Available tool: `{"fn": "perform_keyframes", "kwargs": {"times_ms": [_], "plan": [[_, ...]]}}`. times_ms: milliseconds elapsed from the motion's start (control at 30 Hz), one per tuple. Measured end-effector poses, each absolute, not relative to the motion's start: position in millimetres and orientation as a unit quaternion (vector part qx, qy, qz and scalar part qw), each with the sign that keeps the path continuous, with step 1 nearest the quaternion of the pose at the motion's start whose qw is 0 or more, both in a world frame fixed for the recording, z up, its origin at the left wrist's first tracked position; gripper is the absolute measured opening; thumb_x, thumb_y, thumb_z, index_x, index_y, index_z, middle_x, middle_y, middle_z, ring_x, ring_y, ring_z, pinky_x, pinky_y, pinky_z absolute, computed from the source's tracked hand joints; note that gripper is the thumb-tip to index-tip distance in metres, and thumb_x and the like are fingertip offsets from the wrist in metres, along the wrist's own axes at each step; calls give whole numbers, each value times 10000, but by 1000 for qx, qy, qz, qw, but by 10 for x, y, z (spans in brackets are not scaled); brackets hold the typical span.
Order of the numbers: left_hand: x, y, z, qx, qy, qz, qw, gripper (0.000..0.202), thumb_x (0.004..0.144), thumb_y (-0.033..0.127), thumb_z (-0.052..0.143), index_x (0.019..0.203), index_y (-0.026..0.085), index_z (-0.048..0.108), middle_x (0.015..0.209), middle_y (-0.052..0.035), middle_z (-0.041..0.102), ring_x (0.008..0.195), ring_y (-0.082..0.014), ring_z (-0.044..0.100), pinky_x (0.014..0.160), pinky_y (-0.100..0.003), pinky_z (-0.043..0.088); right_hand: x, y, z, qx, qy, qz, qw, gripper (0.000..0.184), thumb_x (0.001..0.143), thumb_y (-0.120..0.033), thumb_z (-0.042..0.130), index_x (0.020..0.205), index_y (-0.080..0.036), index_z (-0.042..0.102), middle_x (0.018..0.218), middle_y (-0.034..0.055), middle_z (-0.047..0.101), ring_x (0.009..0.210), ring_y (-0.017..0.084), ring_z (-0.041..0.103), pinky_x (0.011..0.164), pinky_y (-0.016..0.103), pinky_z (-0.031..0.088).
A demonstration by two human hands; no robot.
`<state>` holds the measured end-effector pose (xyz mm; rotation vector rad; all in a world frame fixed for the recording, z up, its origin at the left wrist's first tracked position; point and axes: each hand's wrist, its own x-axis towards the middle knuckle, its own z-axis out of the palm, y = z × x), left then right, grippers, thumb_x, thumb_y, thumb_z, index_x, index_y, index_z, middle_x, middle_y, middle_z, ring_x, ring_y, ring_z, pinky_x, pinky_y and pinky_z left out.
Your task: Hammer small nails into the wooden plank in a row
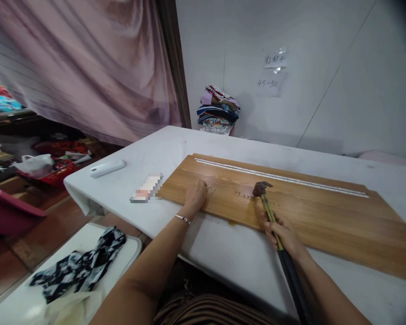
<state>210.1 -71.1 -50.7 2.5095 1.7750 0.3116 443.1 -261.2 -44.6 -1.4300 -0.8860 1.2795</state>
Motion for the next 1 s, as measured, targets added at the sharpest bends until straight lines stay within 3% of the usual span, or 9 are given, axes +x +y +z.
{"fn": "perform_keyframes", "kwargs": {"times_ms": [200,400,1000], "plan": [[2114,-708,-495,827,556,79,26,280,929,227,299,959,164,571,1018,-89,598,872,-191,591,692,-295,425,4425,-2619,-448,-592,-369,532,480,365,646,-388,553,933,-183,457,337,-113,433,256,67,292,299,185,255],[2120,-746,-456,820,563,98,35,275,925,351,366,928,169,573,1022,-77,595,913,-189,579,743,-295,429,4442,-2624,-457,-583,-376,519,500,349,662,-377,554,938,-183,463,351,-112,434,266,69,315,302,184,248],[2099,-709,-491,825,558,82,32,277,934,266,318,947,152,570,1003,-102,606,924,-196,592,731,-294,435,4440,-2617,-482,-580,-387,520,493,364,671,-382,538,954,-176,439,354,-116,431,267,63,294,303,178,256]]}}
